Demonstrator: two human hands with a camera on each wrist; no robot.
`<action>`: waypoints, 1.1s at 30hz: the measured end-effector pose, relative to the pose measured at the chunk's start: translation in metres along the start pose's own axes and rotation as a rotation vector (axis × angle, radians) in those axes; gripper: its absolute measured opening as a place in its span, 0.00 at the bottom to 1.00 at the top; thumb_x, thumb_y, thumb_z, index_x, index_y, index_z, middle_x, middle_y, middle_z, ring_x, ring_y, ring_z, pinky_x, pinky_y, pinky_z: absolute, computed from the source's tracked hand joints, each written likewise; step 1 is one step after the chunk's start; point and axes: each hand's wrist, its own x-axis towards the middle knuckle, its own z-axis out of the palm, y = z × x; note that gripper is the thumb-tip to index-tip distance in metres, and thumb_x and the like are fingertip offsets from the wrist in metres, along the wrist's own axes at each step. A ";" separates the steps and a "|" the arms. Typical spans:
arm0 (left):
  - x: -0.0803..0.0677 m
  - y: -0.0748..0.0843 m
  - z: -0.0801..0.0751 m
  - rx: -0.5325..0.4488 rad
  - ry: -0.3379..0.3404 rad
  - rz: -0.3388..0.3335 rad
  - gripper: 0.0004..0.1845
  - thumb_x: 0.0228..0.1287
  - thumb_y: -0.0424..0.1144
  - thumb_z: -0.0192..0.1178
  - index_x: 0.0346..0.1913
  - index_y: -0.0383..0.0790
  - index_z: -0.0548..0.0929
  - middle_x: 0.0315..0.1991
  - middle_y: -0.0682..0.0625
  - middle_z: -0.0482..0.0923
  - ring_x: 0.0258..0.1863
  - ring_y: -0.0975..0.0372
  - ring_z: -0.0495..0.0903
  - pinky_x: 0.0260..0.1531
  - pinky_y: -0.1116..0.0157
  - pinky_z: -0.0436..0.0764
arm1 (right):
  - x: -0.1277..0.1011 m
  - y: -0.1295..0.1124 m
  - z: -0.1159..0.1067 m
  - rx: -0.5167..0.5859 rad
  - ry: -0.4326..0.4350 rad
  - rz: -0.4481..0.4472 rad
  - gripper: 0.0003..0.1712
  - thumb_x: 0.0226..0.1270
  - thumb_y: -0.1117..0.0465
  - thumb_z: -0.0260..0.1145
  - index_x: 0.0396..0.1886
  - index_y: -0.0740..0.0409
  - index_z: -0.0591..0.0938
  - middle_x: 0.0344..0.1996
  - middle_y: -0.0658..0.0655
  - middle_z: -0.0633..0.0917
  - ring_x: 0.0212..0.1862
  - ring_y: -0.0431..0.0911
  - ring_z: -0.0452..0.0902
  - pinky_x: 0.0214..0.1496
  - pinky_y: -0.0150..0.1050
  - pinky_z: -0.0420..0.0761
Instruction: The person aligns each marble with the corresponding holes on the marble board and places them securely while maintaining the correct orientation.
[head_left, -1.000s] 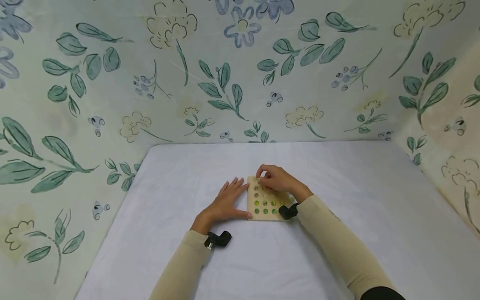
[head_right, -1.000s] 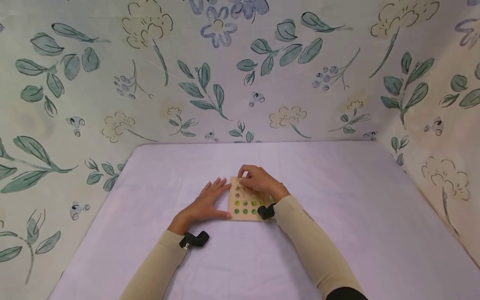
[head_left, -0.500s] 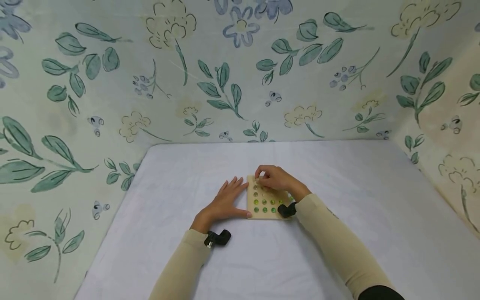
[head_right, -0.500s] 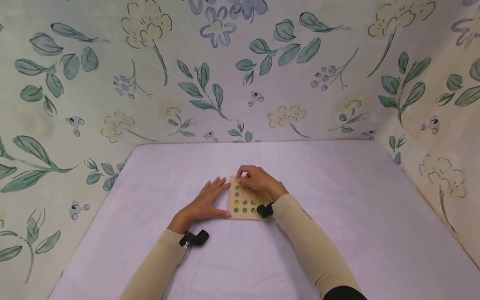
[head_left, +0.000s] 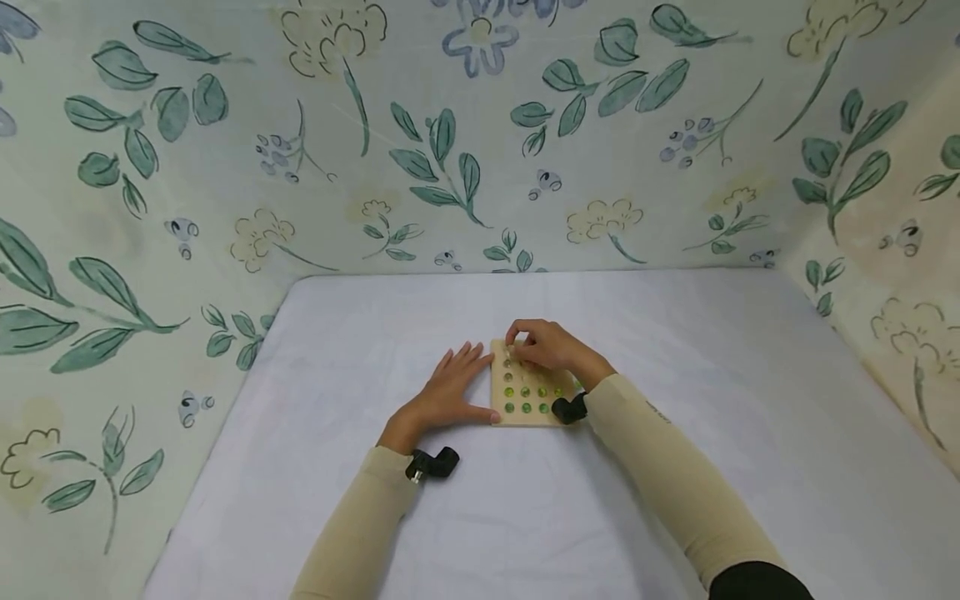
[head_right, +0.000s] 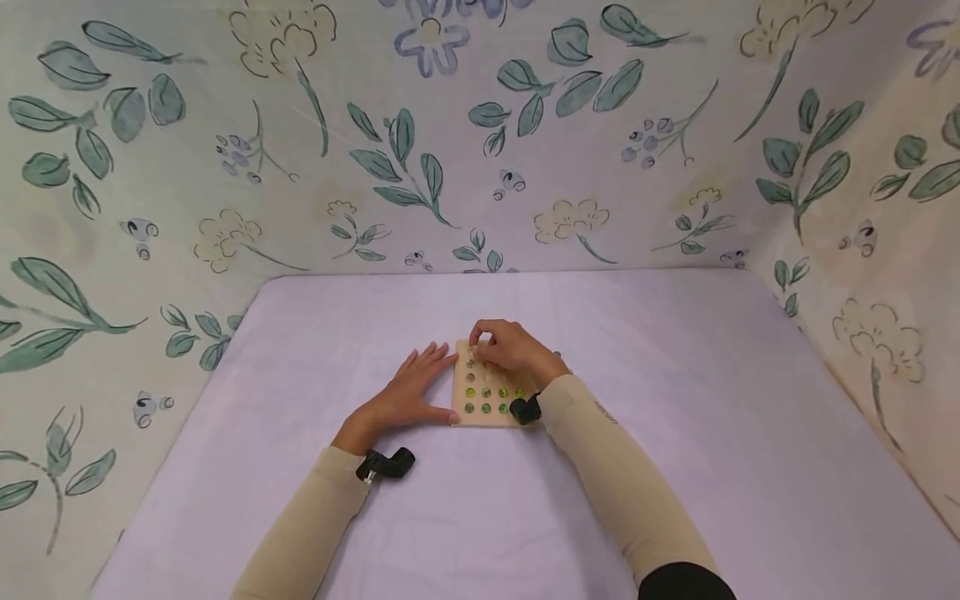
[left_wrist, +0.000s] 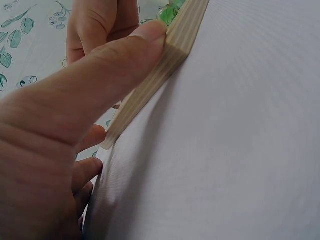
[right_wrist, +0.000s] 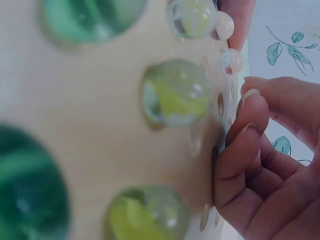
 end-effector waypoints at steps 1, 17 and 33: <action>0.000 0.000 0.000 -0.002 -0.004 -0.001 0.57 0.48 0.69 0.66 0.77 0.49 0.53 0.77 0.49 0.43 0.76 0.57 0.35 0.73 0.57 0.32 | 0.001 0.000 0.000 0.001 0.000 0.007 0.08 0.69 0.57 0.62 0.46 0.48 0.78 0.21 0.54 0.80 0.25 0.45 0.75 0.29 0.34 0.74; -0.007 0.001 0.007 0.004 -0.028 -0.009 0.57 0.48 0.70 0.65 0.76 0.49 0.54 0.77 0.49 0.43 0.76 0.58 0.35 0.73 0.57 0.33 | 0.001 -0.002 0.012 0.035 -0.008 0.082 0.08 0.69 0.58 0.63 0.45 0.50 0.80 0.19 0.55 0.81 0.22 0.44 0.75 0.26 0.32 0.74; -0.002 0.001 -0.001 -0.009 -0.007 -0.003 0.56 0.48 0.69 0.66 0.76 0.48 0.54 0.77 0.49 0.43 0.76 0.57 0.35 0.73 0.56 0.32 | 0.002 -0.004 0.003 -0.001 0.000 0.039 0.11 0.71 0.54 0.61 0.50 0.48 0.79 0.22 0.55 0.80 0.24 0.45 0.76 0.28 0.34 0.75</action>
